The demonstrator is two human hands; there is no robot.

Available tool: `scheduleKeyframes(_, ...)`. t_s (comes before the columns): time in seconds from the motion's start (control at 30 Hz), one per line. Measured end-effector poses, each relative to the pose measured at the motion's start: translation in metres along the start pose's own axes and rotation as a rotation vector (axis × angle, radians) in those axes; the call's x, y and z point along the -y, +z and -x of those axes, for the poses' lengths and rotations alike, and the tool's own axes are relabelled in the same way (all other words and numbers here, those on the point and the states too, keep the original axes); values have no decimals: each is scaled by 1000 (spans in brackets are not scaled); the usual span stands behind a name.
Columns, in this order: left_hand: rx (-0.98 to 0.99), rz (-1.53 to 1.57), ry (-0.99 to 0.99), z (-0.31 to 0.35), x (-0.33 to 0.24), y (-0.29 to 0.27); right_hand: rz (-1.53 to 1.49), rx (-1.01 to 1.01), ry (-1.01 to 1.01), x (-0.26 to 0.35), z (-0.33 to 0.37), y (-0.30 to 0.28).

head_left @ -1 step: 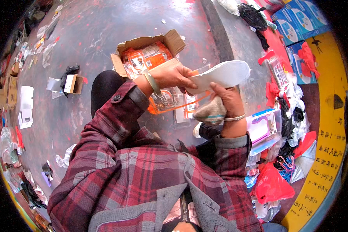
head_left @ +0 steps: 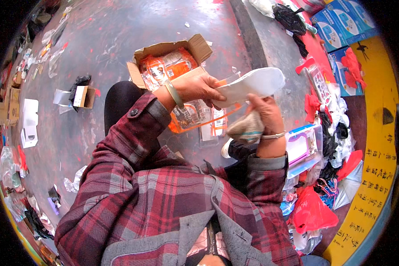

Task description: The person sits on the floor and packs white shoe insoles into orange plastic packaging. They use a small cloth to wipe the insoles before placing them into the bags and arranging them inside a cardboard box.

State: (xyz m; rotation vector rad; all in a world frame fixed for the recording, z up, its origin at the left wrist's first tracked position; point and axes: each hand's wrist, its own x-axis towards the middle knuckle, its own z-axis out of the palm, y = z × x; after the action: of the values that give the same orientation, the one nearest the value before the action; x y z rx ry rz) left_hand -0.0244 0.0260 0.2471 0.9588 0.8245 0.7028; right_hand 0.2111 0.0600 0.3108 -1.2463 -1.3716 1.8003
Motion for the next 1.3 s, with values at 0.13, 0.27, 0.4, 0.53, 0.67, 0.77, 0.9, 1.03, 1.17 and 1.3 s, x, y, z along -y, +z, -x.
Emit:
scheduleKeyframes(0.13,-16,-15,-50,6,-13,11,-240,-79,-107,19,3,-36)
scheduleKeyframes(0.27,21,74,20,-2,5,11,-104,-193,-169,15,2,-21)
scheduleKeyframes(0.4,-60,152,-47,-2,-3,24,12,-117,-96,9,6,-18)
scheduleKeyframes(0.53,-82,230,-13,-8,7,20,227,-69,-157,-5,0,-11)
scheduleKeyframes(0.67,-106,210,-10,-7,4,22,453,-75,-172,-6,0,-8)
scheduleKeyframes(0.77,-118,203,12,-8,4,23,654,-51,-317,-14,-1,-8)
scheduleKeyframes(0.9,-195,135,25,-5,1,28,646,-151,-412,-14,-1,-5)
scheduleKeyframes(1.03,-173,199,14,-9,5,28,470,-260,-402,-9,-1,-3)
scheduleKeyframes(1.17,-158,305,9,-12,11,28,503,-223,-417,-10,-1,0)
scheduleKeyframes(1.3,-153,282,51,-13,14,28,608,-161,-483,-11,-2,3)
